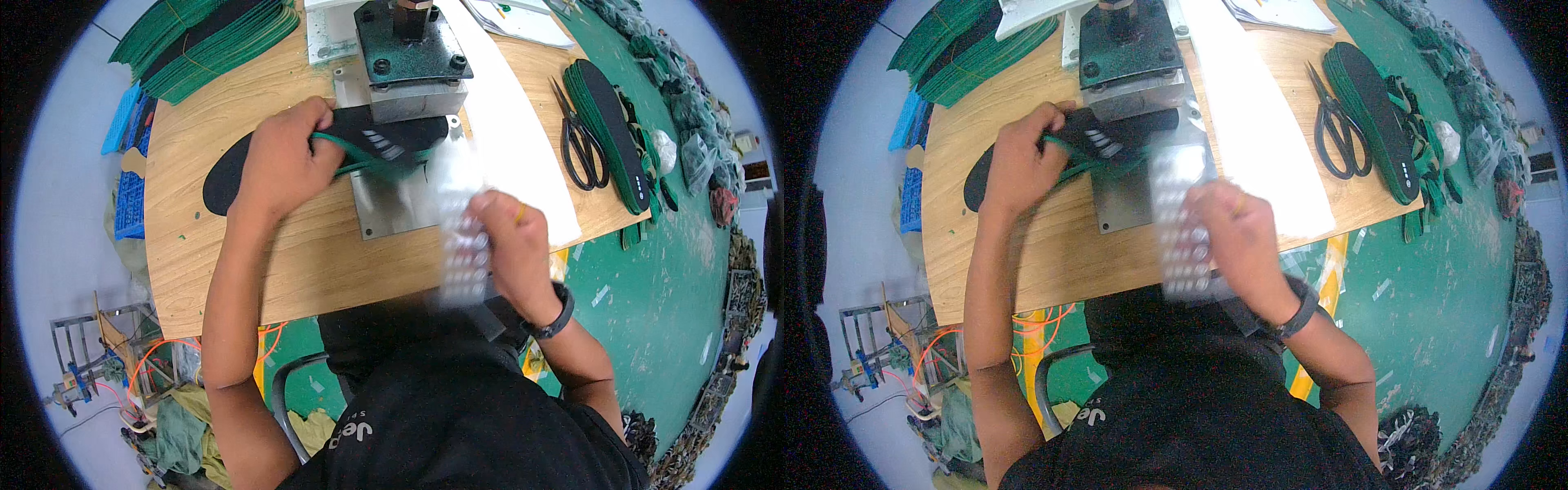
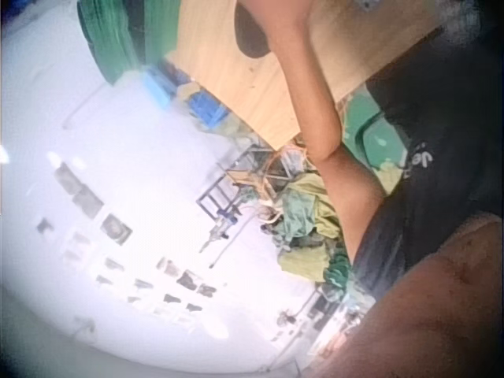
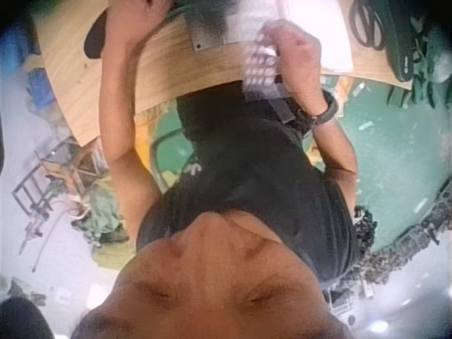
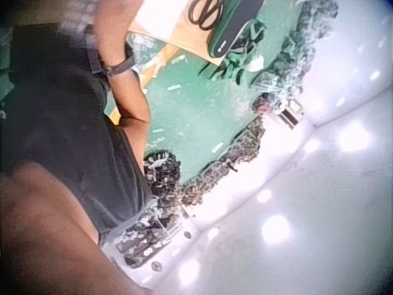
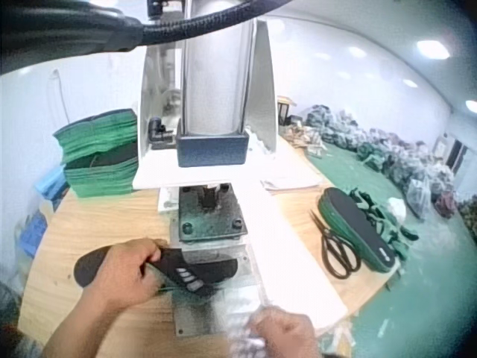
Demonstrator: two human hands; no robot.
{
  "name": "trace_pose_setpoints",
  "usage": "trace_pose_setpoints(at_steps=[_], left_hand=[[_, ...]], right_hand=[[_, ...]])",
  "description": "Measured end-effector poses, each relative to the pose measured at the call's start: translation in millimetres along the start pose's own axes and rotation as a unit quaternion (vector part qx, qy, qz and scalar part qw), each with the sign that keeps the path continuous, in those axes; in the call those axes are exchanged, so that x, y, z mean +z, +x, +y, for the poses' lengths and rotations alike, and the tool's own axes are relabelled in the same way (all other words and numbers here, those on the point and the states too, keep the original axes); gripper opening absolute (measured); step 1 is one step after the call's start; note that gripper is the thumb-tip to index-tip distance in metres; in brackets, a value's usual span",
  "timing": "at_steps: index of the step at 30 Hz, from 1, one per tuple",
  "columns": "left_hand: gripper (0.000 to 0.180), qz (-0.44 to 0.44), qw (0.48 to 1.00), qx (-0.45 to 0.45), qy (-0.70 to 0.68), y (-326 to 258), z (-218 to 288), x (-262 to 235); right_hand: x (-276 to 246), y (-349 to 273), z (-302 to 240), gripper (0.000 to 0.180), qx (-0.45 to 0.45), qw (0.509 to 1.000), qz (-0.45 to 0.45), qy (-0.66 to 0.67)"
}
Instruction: The person cuts a label from a sheet using shears, then applies it to a stack of green and black insoles before securing the stack with a rubber band.
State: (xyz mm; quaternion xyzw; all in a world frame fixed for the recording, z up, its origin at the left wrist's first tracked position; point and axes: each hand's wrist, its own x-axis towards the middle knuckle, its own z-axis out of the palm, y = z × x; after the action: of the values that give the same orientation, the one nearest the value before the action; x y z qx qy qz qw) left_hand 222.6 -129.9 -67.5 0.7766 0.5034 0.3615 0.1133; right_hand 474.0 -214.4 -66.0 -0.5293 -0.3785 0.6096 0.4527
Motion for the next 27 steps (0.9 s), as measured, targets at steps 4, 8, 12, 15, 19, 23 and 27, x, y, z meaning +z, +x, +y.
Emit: trace_pose_setpoints(at_steps=[4,8,12,15,19,23,27], left_hand=[[0.021,0.088,0.974,-0.14,-0.153,-4.5,0.0,-9.4],[0.02,0.05,0.984,-0.08,-0.15,-3.7,-6.8,-6.7],[0.021,0.03,0.988,-0.11,-0.1,-5.8,0.2,-6.6],[0.023,0.022,0.989,-0.101,-0.102,-5.3,-1.3,-6.7],[0.022,0.02,0.992,-0.085,-0.091,-5.8,-2.0,-4.8],[0.02,0.0,0.996,-0.07,-0.046,-5.3,-0.2,-7.7],[0.019,0.011,0.999,-0.035,-0.026,-4.9,3.7,-3.5]], right_hand=[[5.0,32.9,-11.4,0.017,0.009,0.992,-0.032,0.124],[13.5,66.5,0.9,0.018,0.003,0.994,-0.083,0.069],[20.1,67.6,3.5,0.02,0.023,0.995,-0.074,0.055],[21.5,68.3,4.9,0.021,0.016,0.994,-0.084,0.068],[21.9,68.7,4.7,0.022,0.012,0.995,-0.085,0.052],[23.2,68.3,2.6,0.022,0.018,0.996,-0.081,0.04],[23.9,68.5,2.5,0.023,0.01,0.997,-0.072,0.01]])
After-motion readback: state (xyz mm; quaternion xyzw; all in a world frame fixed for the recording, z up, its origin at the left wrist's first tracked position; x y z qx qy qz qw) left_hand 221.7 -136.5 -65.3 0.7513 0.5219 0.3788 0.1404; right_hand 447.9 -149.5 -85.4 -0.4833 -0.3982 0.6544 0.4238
